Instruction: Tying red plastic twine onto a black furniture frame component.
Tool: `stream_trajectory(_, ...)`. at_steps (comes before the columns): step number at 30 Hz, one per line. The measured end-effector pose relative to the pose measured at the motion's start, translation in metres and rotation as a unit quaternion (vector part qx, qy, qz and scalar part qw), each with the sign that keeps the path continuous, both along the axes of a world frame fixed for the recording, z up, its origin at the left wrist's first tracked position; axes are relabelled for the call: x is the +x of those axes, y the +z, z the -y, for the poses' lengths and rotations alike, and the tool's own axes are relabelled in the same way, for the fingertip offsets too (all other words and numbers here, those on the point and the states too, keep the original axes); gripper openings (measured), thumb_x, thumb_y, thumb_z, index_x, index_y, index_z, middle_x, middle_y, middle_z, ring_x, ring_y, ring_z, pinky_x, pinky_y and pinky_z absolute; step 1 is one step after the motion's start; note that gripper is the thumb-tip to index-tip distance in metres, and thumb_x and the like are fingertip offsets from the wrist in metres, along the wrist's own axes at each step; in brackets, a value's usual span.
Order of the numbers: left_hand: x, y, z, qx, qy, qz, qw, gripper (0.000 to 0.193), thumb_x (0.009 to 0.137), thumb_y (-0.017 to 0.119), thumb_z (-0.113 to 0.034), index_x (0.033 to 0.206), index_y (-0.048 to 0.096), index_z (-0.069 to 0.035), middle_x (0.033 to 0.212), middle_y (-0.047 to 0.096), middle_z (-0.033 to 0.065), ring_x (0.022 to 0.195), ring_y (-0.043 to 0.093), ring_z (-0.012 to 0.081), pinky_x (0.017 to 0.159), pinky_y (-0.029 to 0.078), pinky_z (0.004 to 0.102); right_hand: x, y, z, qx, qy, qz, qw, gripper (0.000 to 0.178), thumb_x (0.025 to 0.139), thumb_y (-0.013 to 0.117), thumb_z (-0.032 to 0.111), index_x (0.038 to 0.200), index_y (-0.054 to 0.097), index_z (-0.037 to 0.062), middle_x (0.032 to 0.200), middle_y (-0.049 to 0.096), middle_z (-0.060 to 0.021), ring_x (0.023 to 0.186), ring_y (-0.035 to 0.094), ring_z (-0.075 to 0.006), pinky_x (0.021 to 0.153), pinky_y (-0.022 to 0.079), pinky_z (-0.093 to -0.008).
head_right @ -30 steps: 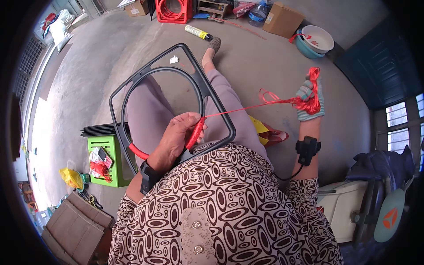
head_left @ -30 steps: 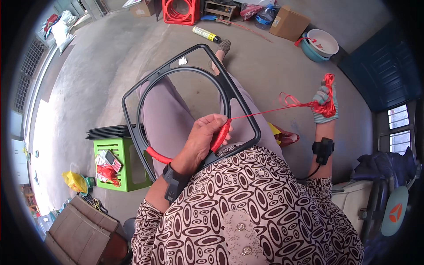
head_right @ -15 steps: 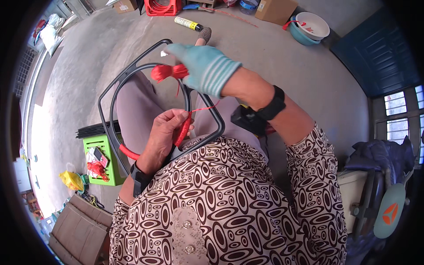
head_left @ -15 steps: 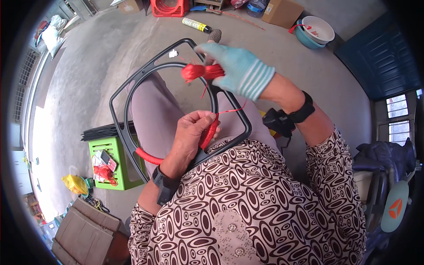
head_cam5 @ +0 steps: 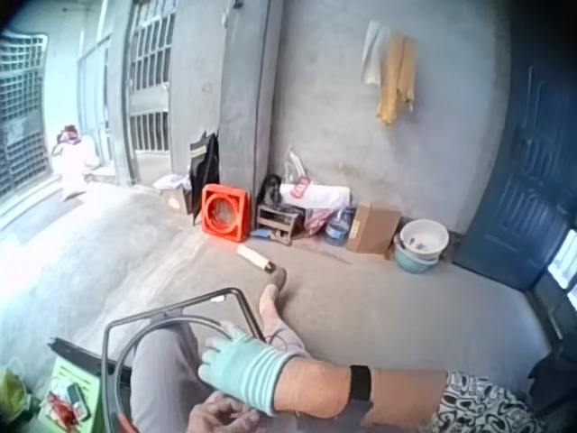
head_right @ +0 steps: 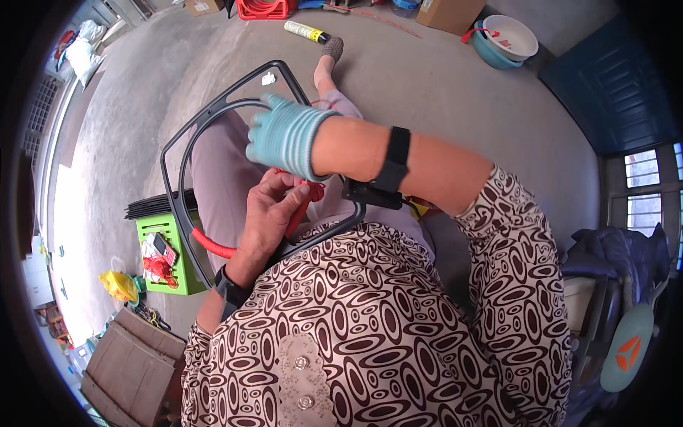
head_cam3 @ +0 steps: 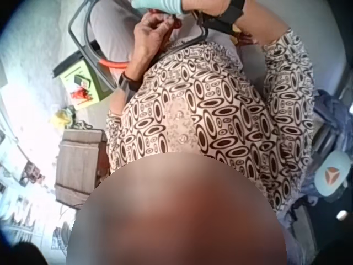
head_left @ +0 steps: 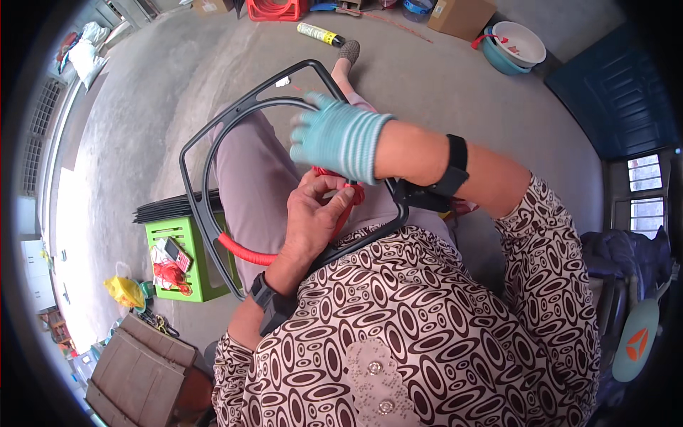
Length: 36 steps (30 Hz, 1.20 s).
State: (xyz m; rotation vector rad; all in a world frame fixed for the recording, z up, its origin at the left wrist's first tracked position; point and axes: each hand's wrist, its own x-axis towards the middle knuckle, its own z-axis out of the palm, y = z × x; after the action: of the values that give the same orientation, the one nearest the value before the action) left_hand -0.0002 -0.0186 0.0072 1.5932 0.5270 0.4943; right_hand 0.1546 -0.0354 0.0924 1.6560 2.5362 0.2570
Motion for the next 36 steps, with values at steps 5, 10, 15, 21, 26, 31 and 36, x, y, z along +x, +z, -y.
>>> stream_trajectory(5,0.000,-0.001,-0.004,-0.340,-0.079,0.044,0.936,0.010,0.091,0.057,-0.011,0.094,0.055,-0.002,0.084,0.062,0.0047,0.070,0.060,0.0112,0.064,0.051,0.0227,0.028,0.022,0.058,-0.004,-0.092,-0.271,0.958,0.045,0.062,0.069,0.019,0.106,0.061,0.0120,0.107,0.059,-0.0062,0.104,0.053,-0.0276,0.097,0.037,-0.0438)
stream_trajectory(10,0.002,0.005,-0.012,-0.490,-0.133,0.062,0.859,0.014,0.092,0.053,-0.015,0.100,0.053,-0.003,0.082,0.064,0.0120,0.062,0.064,0.0187,0.056,0.054,0.0266,0.001,-0.019,0.091,0.096,-0.065,-0.218,0.969,0.051,0.060,0.069,0.023,0.110,0.061,0.0131,0.111,0.057,-0.0055,0.112,0.051,-0.0275,0.097,0.037,-0.0434)
stream_trajectory(15,-0.001,0.015,-0.016,-0.438,-0.107,-0.026,0.892,0.017,0.095,0.050,-0.017,0.091,0.057,-0.001,0.077,0.063,0.0076,0.060,0.063,0.0137,0.049,0.053,0.0239,-0.003,-0.018,0.114,0.034,-0.148,-0.518,0.842,0.032,0.076,0.064,0.020,0.105,0.059,0.0072,0.101,0.061,-0.0082,0.108,0.055,-0.0265,0.100,0.036,-0.0428)
stream_trajectory(21,-0.002,0.015,-0.019,-0.399,-0.112,-0.031,0.910,0.021,0.094,0.053,-0.022,0.093,0.055,-0.001,0.080,0.064,0.0106,0.061,0.063,0.0148,0.053,0.053,0.0241,0.019,0.002,0.160,0.018,-0.050,-0.968,0.246,0.052,0.091,0.052,0.045,0.116,0.045,0.0002,0.070,0.051,-0.0040,0.061,0.052,-0.0172,0.065,0.047,-0.0359)
stream_trajectory(26,-0.003,0.011,-0.015,-0.423,-0.108,-0.014,0.900,0.021,0.094,0.053,-0.022,0.096,0.053,-0.002,0.082,0.064,0.0119,0.060,0.062,0.0160,0.052,0.052,0.0252,0.054,-0.002,0.217,0.004,-0.058,-0.952,0.301,0.047,0.093,0.049,0.041,0.118,0.047,0.0013,0.064,0.043,0.0010,0.047,0.042,-0.0099,0.051,0.040,-0.0295)
stream_trajectory(31,-0.002,0.008,-0.016,-0.440,-0.085,0.013,0.894,0.015,0.093,0.052,-0.020,0.095,0.053,-0.005,0.079,0.065,0.0151,0.056,0.062,0.0183,0.048,0.051,0.0269,0.075,-0.022,0.217,0.114,-0.154,-0.942,0.276,0.045,0.092,0.054,0.039,0.117,0.050,0.0019,0.073,0.051,0.0000,0.056,0.050,-0.0104,0.057,0.046,-0.0301)
stream_trajectory(36,0.000,0.005,-0.015,-0.434,-0.081,0.000,0.897,0.011,0.092,0.049,-0.015,0.093,0.054,-0.005,0.080,0.065,0.0170,0.055,0.062,0.0189,0.048,0.052,0.0283,0.122,-0.035,0.165,0.281,-0.332,-0.874,0.218,0.041,0.090,0.058,0.035,0.115,0.051,0.0023,0.089,0.060,-0.0044,0.077,0.059,-0.0180,0.074,0.051,-0.0350)
